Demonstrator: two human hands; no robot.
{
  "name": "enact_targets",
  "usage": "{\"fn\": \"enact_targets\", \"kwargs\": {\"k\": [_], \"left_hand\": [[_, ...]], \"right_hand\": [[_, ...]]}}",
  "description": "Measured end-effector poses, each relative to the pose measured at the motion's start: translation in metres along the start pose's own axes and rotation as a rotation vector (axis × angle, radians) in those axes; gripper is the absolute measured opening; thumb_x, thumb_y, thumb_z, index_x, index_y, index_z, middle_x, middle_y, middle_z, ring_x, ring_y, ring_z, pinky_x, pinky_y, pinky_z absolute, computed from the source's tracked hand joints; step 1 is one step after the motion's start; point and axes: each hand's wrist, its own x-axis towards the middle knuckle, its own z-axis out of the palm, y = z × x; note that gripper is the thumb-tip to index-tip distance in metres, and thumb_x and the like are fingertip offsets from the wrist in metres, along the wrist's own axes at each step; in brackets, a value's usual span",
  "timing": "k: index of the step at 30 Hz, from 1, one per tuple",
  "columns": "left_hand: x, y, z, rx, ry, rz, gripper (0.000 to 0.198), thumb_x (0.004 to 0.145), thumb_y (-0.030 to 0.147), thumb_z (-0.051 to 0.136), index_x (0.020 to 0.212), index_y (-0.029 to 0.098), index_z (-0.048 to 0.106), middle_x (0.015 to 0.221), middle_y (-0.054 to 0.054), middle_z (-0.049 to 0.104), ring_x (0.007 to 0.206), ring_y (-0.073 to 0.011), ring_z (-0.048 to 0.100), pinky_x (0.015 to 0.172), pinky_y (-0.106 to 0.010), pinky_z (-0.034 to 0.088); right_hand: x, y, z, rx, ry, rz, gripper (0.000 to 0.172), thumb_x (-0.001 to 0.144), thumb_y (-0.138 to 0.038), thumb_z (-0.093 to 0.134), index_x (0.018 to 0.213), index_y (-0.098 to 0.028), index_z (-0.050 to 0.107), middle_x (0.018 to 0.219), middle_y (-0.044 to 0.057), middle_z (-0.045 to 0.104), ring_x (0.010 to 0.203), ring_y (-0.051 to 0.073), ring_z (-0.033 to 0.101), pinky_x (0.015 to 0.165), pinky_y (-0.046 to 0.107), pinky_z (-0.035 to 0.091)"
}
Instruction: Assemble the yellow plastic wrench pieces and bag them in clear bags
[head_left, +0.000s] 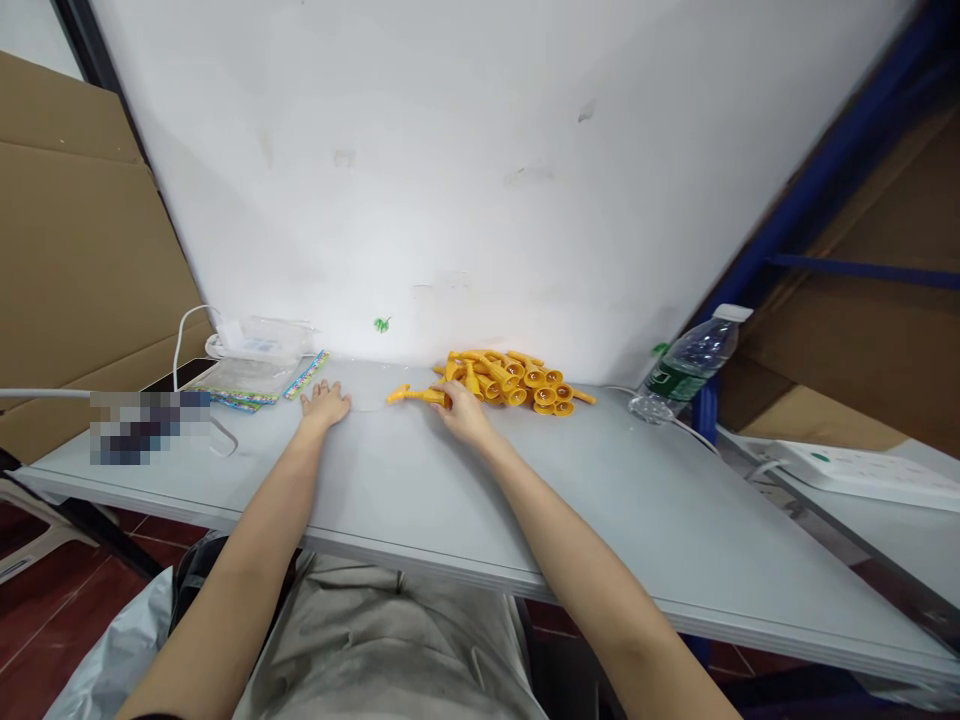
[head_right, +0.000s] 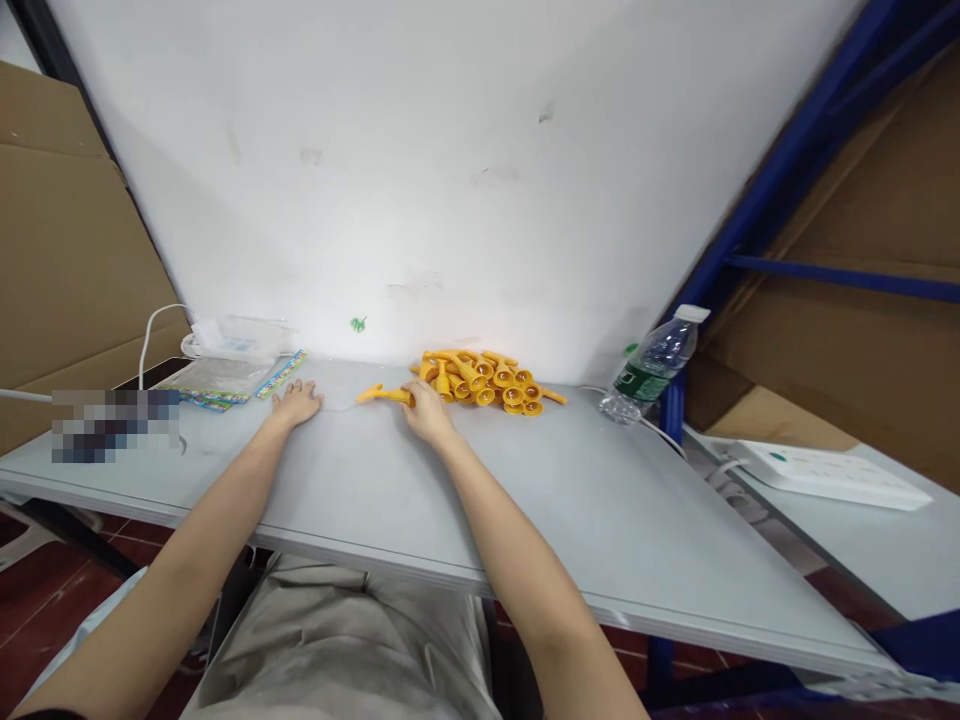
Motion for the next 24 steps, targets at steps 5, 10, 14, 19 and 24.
{"fn": "enact_targets", "kwargs": {"k": [5,10,14,19,24], "left_hand": [[-0.004,0.001,-0.004,0.006,0.049,0.011,0.051,0.09,0.027,0.033,0.139,0.019,0.045,0.156,-0.014,0.03,0.145,-0.0306,0.024,0.113,-0.062,0.021],[-0.013,0.015,-0.009,-0.065,0.172,0.174,0.047,0.087,0.015,0.036,0.132,0.015,0.051,0.141,-0.014,0.051,0.13,-0.0223,0.049,0.111,-0.038,0.034],[-0.026,0.037,-0.011,-0.082,0.109,0.237,0.043,0.09,0.035,0.042,0.127,0.017,0.053,0.128,-0.013,0.061,0.116,-0.0249,0.059,0.097,-0.034,0.046],[-0.041,0.052,-0.012,0.014,0.041,0.268,0.044,0.084,0.043,0.051,0.119,0.016,0.054,0.118,-0.014,0.066,0.109,-0.0292,0.062,0.087,-0.036,0.049],[-0.046,0.056,-0.015,0.083,0.047,0.282,0.024,0.086,0.028,0.046,0.104,0.019,0.059,0.108,-0.011,0.068,0.103,-0.0257,0.064,0.083,-0.033,0.049]], "right_hand": [[-0.007,0.006,0.002,0.078,-0.127,0.036,0.034,0.08,-0.014,0.058,0.114,-0.013,0.063,0.106,0.011,0.066,0.091,0.02,0.063,0.084,0.033,0.049],[-0.007,0.009,0.001,0.163,-0.192,0.099,0.038,0.077,-0.018,0.066,0.115,-0.012,0.063,0.099,0.01,0.067,0.084,0.019,0.064,0.079,0.032,0.051],[-0.006,0.015,0.001,0.244,-0.223,0.139,0.038,0.075,-0.019,0.07,0.112,-0.012,0.064,0.091,0.007,0.068,0.078,0.017,0.063,0.074,0.03,0.051],[-0.004,0.019,0.003,0.257,-0.178,0.149,0.035,0.074,-0.018,0.071,0.108,-0.012,0.065,0.088,0.005,0.067,0.076,0.016,0.063,0.074,0.03,0.051],[-0.003,0.016,0.004,0.252,-0.129,0.146,0.036,0.074,-0.019,0.072,0.109,-0.012,0.065,0.093,0.008,0.068,0.079,0.017,0.063,0.076,0.032,0.052]]}}
